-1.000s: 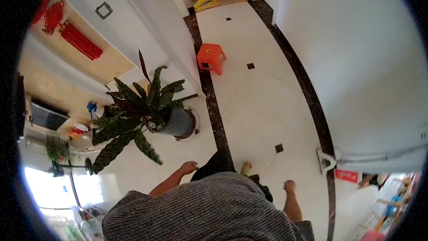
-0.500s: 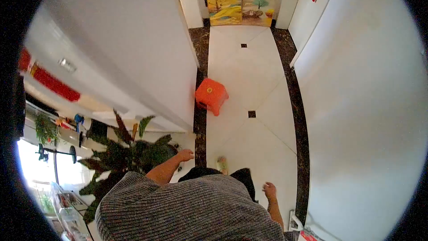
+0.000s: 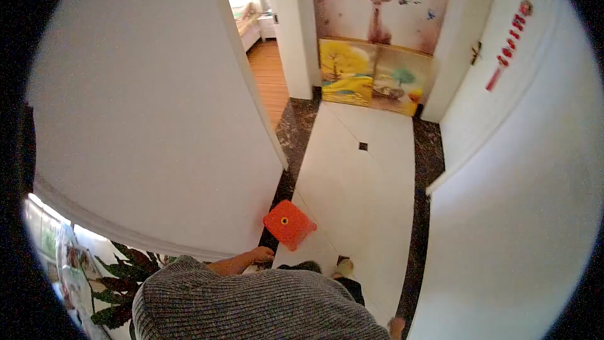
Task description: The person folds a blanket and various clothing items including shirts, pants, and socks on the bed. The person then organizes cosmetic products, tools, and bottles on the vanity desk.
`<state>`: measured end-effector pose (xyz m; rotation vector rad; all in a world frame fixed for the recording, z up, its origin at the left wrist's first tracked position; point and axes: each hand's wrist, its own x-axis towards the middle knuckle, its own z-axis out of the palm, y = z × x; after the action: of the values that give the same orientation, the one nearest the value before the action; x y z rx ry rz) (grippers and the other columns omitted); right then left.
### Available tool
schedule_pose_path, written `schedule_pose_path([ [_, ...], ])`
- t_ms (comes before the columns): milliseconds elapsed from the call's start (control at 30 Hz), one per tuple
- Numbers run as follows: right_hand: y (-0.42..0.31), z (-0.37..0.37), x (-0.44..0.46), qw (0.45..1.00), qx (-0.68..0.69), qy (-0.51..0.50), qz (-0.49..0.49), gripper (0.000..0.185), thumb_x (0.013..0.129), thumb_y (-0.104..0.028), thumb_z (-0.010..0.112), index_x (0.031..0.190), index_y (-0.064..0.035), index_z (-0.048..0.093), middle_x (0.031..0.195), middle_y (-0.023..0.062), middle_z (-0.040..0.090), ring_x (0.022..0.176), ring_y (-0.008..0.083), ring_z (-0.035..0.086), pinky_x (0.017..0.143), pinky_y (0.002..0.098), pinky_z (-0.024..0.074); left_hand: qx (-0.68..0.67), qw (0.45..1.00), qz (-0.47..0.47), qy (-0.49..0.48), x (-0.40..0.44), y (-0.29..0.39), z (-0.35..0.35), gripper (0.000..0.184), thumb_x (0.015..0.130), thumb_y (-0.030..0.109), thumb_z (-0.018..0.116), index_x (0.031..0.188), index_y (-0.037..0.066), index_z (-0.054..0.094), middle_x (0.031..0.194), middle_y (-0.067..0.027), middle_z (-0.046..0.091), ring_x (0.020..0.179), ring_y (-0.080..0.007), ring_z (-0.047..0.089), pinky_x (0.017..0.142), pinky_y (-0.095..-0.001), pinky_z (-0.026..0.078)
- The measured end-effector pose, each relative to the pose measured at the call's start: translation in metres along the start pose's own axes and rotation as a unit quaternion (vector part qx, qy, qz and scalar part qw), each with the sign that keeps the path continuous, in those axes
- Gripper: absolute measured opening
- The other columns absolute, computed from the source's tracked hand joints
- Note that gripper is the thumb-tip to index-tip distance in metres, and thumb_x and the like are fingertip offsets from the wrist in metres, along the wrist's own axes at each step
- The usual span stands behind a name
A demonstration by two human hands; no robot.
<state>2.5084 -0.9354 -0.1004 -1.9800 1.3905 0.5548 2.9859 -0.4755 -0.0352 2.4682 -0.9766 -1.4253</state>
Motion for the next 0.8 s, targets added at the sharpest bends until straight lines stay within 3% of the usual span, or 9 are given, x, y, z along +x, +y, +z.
schedule_pose_path([
  [267,-0.420,-0.210,0.264,0.953,0.180,0.087,-0.227,0.026,0.079,-0.014,0.054,0.100,0.0025,0.056,0.077,0.0108,0.060,0.062,0.0179,0.059,0.056,0.0298,0.0486,-0.219,0.932,-0.124,0.260,0.061,0.010,-0.114,0.038,0.081,0.035,0.048,0.096,0.004,0.064,0.102,-0.0151,0.061,0.096,-0.0320,0.056,0.084,-0.0371,0.044],
  [300,-0.462,-0.218,0.283,0.944,0.146,0.079,-0.284,0.028,0.079,-0.014,0.055,0.102,0.0019,0.056,0.078,0.0101,0.061,0.064,0.0175,0.060,0.058,0.0291,0.0492,0.119,0.965,0.022,0.231,0.146,-0.084,-0.050,0.033,0.078,0.033,0.053,0.089,0.004,0.065,0.094,-0.0140,0.063,0.089,-0.0321,0.058,0.077,-0.0372,0.046],
  [333,-0.507,-0.222,0.289,0.940,0.146,0.062,-0.302,0.027,0.080,-0.013,0.054,0.103,0.0013,0.055,0.077,0.0091,0.060,0.065,0.0167,0.059,0.060,0.0284,0.0494,-0.087,0.984,-0.071,0.137,0.143,-0.071,-0.076,0.033,0.078,0.033,0.054,0.090,0.004,0.064,0.094,-0.0143,0.063,0.089,-0.0320,0.058,0.077,-0.0374,0.046],
  [433,-0.583,-0.194,0.383,0.871,0.256,-0.064,-0.415,0.023,0.086,-0.012,0.048,0.106,-0.0019,0.054,0.077,0.0061,0.060,0.068,0.0146,0.058,0.063,0.0299,0.0494,-0.211,0.962,-0.146,0.096,0.182,-0.066,-0.150,0.034,0.075,0.032,0.057,0.091,0.003,0.064,0.094,-0.0153,0.063,0.088,-0.0319,0.058,0.075,-0.0383,0.047],
  [467,-0.613,-0.194,0.369,0.891,0.272,-0.102,-0.349,0.024,0.087,-0.016,0.049,0.106,-0.0016,0.054,0.079,0.0063,0.061,0.069,0.0144,0.058,0.064,0.0305,0.0493,-0.226,0.956,-0.151,0.107,0.200,-0.073,-0.175,0.034,0.075,0.032,0.058,0.091,0.003,0.064,0.094,-0.0156,0.063,0.088,-0.0318,0.058,0.074,-0.0386,0.047],
  [567,-0.648,-0.201,0.375,0.928,-0.004,-0.163,-0.337,0.039,0.083,-0.032,0.055,0.110,-0.0039,0.055,0.084,0.0122,0.065,0.079,0.0212,0.062,0.073,0.0354,0.0478,-0.256,0.934,-0.141,0.203,0.252,-0.083,-0.272,0.035,0.073,0.032,0.060,0.092,0.002,0.063,0.094,-0.0165,0.063,0.088,-0.0317,0.059,0.072,-0.0394,0.048],
  [633,-0.640,-0.204,0.418,0.815,-0.245,-0.151,-0.502,0.036,0.080,-0.030,0.058,0.104,-0.0022,0.058,0.083,0.0121,0.065,0.077,0.0230,0.063,0.073,0.0373,0.0479,-0.330,0.883,-0.129,0.307,0.260,-0.078,-0.361,0.036,0.071,0.032,0.062,0.092,0.002,0.063,0.094,-0.0171,0.062,0.087,-0.0316,0.059,0.070,-0.0399,0.048],
  [667,-0.647,-0.207,0.431,0.811,-0.279,-0.168,-0.485,0.034,0.080,-0.029,0.057,0.101,-0.0022,0.058,0.082,0.0120,0.065,0.076,0.0231,0.062,0.071,0.0375,0.0475,-0.418,0.837,-0.196,0.295,0.254,-0.054,-0.427,0.050,0.074,0.035,0.064,0.108,-0.001,0.058,0.099,-0.0144,0.063,0.089,-0.0260,0.059,0.078,-0.0358,0.047],
  [800,-0.726,-0.209,0.478,0.928,-0.220,-0.177,-0.242,0.026,0.079,-0.024,0.056,0.092,-0.0023,0.058,0.078,0.0116,0.063,0.070,0.0234,0.060,0.064,0.0382,0.0459,-0.441,0.833,-0.140,0.304,0.328,-0.074,-0.552,0.039,0.072,0.029,0.058,0.103,0.006,0.061,0.100,-0.0138,0.063,0.091,-0.0284,0.060,0.078,-0.0363,0.046],
])
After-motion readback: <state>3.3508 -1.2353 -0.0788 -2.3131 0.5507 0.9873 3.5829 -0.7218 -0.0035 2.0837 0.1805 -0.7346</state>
